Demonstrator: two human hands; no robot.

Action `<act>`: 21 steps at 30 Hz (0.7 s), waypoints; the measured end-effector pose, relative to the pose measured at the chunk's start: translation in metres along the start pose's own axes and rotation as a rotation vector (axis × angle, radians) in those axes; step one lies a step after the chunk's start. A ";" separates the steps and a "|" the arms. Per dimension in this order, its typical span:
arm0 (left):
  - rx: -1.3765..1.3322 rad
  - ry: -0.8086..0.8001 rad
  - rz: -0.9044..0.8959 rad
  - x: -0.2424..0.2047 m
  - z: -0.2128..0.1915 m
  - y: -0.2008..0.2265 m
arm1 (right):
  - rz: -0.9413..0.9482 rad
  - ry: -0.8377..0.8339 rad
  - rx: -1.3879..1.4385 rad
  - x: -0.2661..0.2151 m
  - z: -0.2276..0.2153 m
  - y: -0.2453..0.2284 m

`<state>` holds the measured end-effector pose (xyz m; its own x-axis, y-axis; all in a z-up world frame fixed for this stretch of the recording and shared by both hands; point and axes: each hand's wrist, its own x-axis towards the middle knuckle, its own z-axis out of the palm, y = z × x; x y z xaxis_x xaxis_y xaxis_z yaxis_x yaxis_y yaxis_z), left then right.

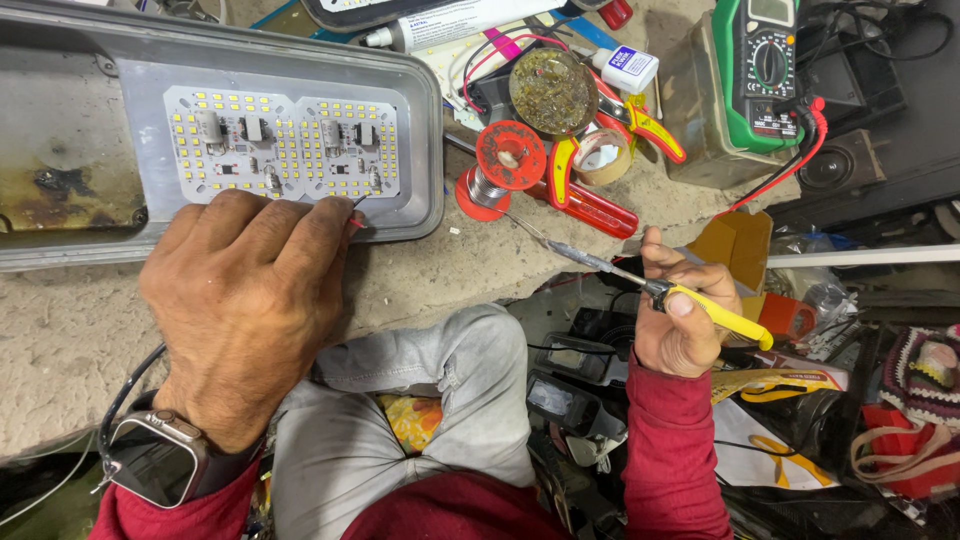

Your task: The person solders a red wire to an LED circuit board inside a metal housing using a soldering iron and solder wire. They then use wire cutters to trim the excess wire.

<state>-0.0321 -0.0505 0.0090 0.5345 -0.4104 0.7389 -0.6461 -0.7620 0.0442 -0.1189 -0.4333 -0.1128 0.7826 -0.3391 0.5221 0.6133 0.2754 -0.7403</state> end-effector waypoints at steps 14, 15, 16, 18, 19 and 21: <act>-0.020 -0.006 -0.001 0.000 -0.001 -0.001 | -0.002 0.044 0.021 0.002 0.002 0.001; -0.016 -0.008 -0.001 0.000 -0.001 -0.001 | -0.003 0.040 0.022 0.003 0.002 0.001; -0.011 -0.010 -0.002 0.000 -0.001 -0.001 | -0.003 0.035 0.024 0.002 0.002 0.001; -0.011 -0.010 -0.005 0.001 -0.002 -0.001 | -0.008 0.037 0.013 0.003 0.002 0.001; -0.014 -0.008 -0.007 0.001 -0.002 0.000 | -0.009 0.038 0.008 0.002 0.002 0.001; -0.016 -0.004 -0.006 0.001 -0.003 -0.001 | -0.007 0.043 -0.004 0.002 0.003 0.001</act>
